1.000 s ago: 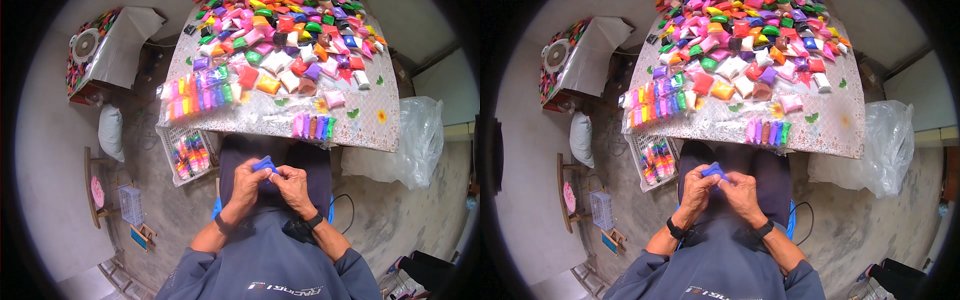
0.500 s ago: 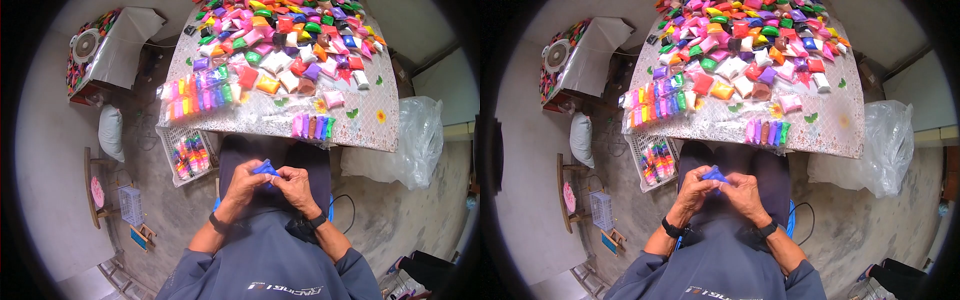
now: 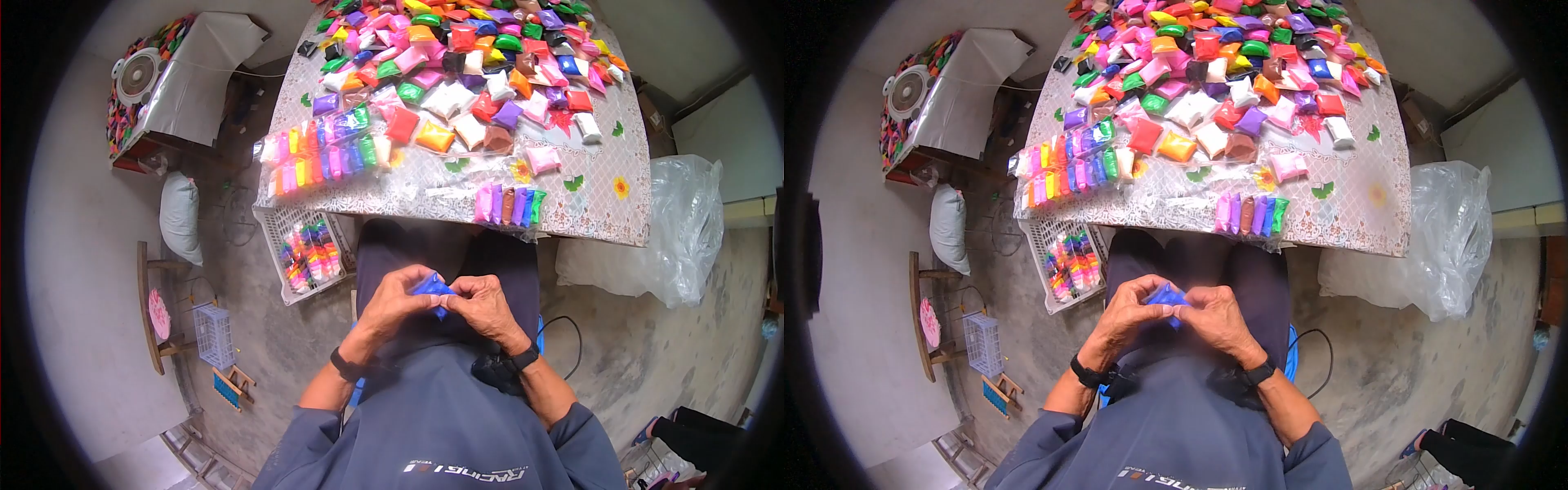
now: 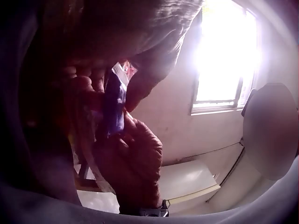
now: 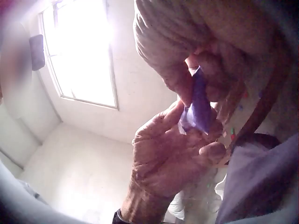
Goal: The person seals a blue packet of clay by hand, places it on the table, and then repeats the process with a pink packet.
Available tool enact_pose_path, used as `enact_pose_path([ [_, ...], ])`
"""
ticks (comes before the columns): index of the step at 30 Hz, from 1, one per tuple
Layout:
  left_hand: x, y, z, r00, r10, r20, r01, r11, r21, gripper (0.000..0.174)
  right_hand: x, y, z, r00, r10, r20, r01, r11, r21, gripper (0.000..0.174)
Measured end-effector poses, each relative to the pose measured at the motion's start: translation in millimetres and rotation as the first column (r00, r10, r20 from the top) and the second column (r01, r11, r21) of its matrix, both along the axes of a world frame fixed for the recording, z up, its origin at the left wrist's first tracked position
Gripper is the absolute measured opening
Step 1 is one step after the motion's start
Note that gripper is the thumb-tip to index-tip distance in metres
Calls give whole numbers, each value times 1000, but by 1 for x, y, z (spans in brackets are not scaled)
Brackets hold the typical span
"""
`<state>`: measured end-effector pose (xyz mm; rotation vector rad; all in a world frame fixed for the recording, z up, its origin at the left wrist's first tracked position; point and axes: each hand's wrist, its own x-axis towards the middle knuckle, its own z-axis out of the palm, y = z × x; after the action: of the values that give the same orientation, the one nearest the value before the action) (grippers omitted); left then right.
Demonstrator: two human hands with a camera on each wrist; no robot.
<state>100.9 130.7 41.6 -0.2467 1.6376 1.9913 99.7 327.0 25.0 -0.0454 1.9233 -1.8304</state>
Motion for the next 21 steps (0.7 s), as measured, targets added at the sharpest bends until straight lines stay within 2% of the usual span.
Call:
enact_pose_path([
  [3, 0, -6, -2, 997, -77, -24, 76, 996, -50, 25, -1, 3, 3, 1000, 25, 7, -25, 999, -21, 13],
  [7, 1, -6, -5, 997, -80, -4, 80, 995, -53, 22, -1, 3, 0, 998, 39, 41, -38, 999, -31, 13],
  [9, 4, -3, -4, 998, -14, 53, 17, 998, -52, 18, 0, 3, 0, 997, 37, 63, -35, 999, -24, 14],
  [13, 9, 2, -18, 995, 83, 52, -82, 996, -20, 14, -2, 2, -2, 997, 27, 79, -27, 1000, -5, 14],
  [15, 10, 3, -25, 991, 123, 55, -124, 992, 26, 10, -4, 3, -3, 994, 54, 95, -58, 997, 42, 24],
  [19, 7, 6, -24, 992, 122, 45, -120, 992, -45, 11, -1, 0, -17, 991, 20, 129, -20, 1000, 1, 23],
  [21, 3, 8, -21, 993, 107, 56, -102, 992, -76, 12, -3, -1, -17, 993, -23, 113, 28, 999, -39, 15],
])
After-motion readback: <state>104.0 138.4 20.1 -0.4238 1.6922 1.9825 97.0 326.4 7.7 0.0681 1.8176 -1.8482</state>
